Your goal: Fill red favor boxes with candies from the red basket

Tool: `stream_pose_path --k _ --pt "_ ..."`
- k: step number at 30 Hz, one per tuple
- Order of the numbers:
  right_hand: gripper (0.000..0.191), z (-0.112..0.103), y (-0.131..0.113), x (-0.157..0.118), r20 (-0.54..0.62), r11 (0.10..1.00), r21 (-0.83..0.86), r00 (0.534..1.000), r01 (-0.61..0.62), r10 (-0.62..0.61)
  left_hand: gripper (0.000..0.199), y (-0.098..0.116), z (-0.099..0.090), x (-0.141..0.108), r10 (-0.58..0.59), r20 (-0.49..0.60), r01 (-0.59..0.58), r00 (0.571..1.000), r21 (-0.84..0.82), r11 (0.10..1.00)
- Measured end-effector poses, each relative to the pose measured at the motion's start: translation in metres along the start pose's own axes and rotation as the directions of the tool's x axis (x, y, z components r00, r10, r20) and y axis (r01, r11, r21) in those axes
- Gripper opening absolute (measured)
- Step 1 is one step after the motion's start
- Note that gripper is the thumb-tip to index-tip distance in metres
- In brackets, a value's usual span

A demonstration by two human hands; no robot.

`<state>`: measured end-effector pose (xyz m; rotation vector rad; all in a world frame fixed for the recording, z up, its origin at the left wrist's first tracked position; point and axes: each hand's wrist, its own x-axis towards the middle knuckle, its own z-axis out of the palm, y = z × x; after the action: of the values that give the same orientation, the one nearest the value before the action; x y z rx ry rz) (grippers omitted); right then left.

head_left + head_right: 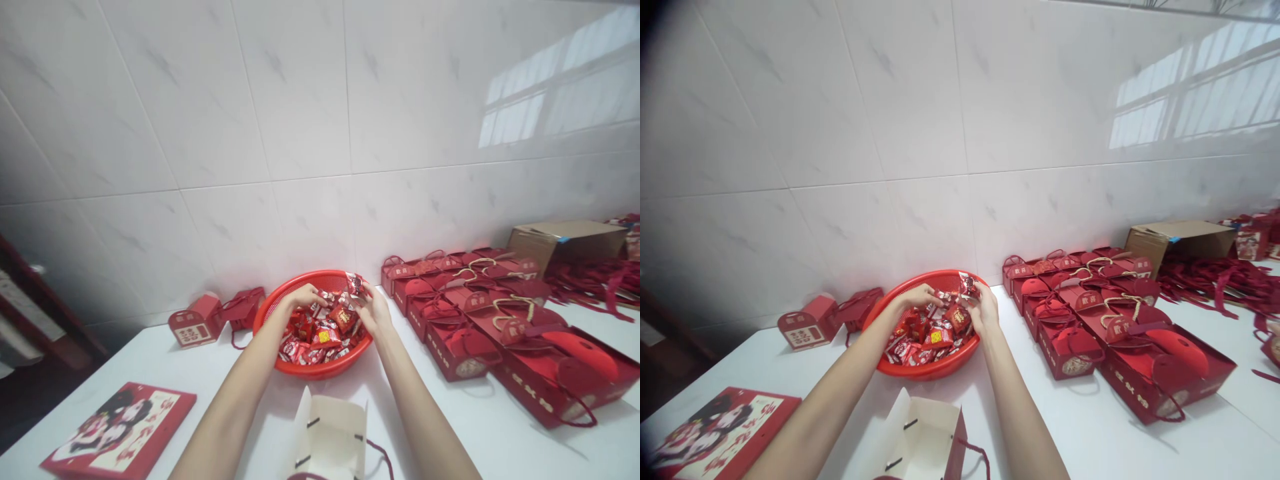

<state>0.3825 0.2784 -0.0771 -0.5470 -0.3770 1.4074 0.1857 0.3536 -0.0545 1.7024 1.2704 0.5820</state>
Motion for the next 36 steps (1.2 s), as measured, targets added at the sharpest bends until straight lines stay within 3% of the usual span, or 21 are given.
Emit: stream_pose_path --k 8,18,29,36 --pt "0.010 -0.001 0.000 0.002 -0.020 1.000 0.011 1.000 -0.003 0.003 0.024 0.017 -0.009 -0.012 -0.025 -0.035 0.021 0.999 -0.114 0.993" --pt "0.010 0.002 -0.003 -0.003 -0.017 1.000 -0.009 1.000 -0.012 0.011 0.027 0.023 -0.004 -0.015 -0.026 0.062 0.041 0.998 -0.265 0.963" --pt "0.012 0.004 -0.003 -0.006 0.028 0.996 -0.085 0.999 0.020 -0.018 0.019 0.029 -0.002 -0.021 0.017 0.019 -0.012 1.000 -0.244 0.970" --pt "0.015 0.006 -0.005 -0.008 0.041 0.993 -0.120 0.999 0.012 -0.008 0.047 0.029 0.004 -0.017 0.021 -0.023 -0.027 1.000 -0.277 0.960"
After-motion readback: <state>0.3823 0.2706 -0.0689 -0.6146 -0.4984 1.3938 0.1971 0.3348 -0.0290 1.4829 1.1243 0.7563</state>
